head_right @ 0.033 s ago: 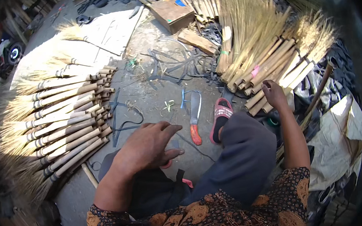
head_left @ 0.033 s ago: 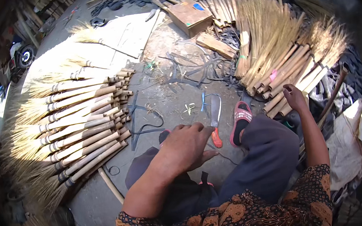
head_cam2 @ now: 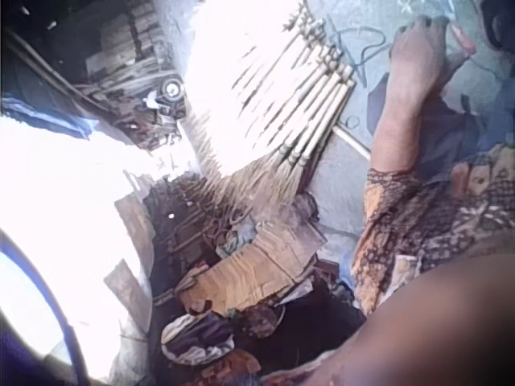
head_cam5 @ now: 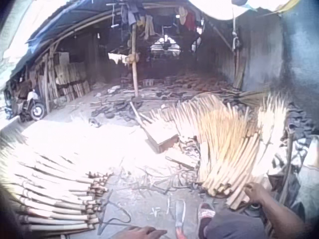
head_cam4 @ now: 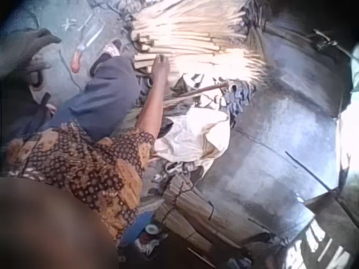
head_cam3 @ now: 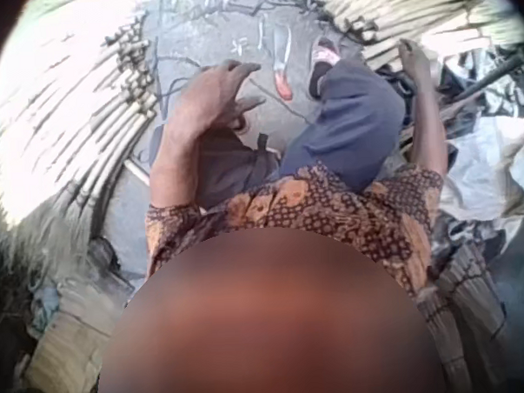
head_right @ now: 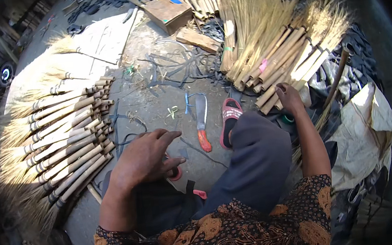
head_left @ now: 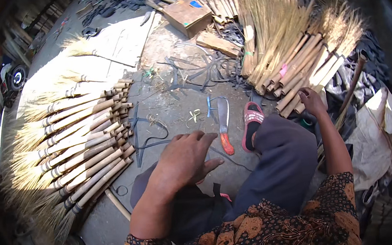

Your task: The person sits on the floor and assembles a traditional broom by bundling dried plant fibers and securing them to a bamboo handle with strips of rubber. They use a knife to tighten and trim the bindings, then place the finished broom aside and begin a second one.

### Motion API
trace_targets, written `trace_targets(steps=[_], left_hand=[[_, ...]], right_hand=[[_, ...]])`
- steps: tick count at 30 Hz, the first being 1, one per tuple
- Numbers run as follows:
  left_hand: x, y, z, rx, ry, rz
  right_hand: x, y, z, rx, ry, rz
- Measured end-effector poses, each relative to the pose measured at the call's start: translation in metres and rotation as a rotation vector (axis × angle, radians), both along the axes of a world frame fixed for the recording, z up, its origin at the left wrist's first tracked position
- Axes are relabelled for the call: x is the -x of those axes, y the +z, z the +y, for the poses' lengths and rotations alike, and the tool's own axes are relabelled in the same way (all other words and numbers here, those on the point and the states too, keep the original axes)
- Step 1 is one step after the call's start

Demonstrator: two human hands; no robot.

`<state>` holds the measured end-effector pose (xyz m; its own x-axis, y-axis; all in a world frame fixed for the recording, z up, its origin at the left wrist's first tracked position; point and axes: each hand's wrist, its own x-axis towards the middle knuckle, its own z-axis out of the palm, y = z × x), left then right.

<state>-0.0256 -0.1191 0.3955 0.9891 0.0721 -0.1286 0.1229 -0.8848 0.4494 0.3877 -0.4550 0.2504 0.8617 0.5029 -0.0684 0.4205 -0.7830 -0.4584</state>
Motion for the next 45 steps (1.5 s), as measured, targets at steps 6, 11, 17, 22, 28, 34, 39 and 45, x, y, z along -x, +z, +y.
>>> trace_targets(steps=[6, 11, 17, 22, 28, 34, 39, 45], left_hand=[[0.002, 0.009, 0.009, -0.002, 0.158, 0.143], [-0.001, -0.010, 0.025, 0.072, 0.271, 0.240], [-0.006, -0.017, 0.052, 0.221, 0.385, 0.275], [0.008, 0.005, 0.049, 0.146, 0.461, 0.208], [0.002, -0.008, 0.029, 0.176, 0.368, 0.272], [-0.014, -0.019, 0.029, 0.059, 0.362, 0.399], [-0.023, -0.014, 0.033, 0.030, 0.351, 0.450], [-0.031, -0.012, 0.036, 0.021, 0.428, 0.531]], right_hand=[[0.156, -0.143, -0.166, -0.295, -0.679, 0.538], [0.274, -0.253, -0.245, -0.095, -0.919, 0.677], [0.301, -0.291, -0.279, -0.015, -1.009, 0.325], [0.221, -0.267, -0.265, -0.196, -0.917, 0.397], [0.097, -0.234, -0.133, -0.348, -0.578, 0.267], [0.000, -0.166, 0.062, -0.326, -0.384, 0.182], [-0.056, -0.149, 0.178, -0.170, -0.431, 0.079], [-0.099, -0.176, 0.237, 0.022, -0.550, 0.146]])
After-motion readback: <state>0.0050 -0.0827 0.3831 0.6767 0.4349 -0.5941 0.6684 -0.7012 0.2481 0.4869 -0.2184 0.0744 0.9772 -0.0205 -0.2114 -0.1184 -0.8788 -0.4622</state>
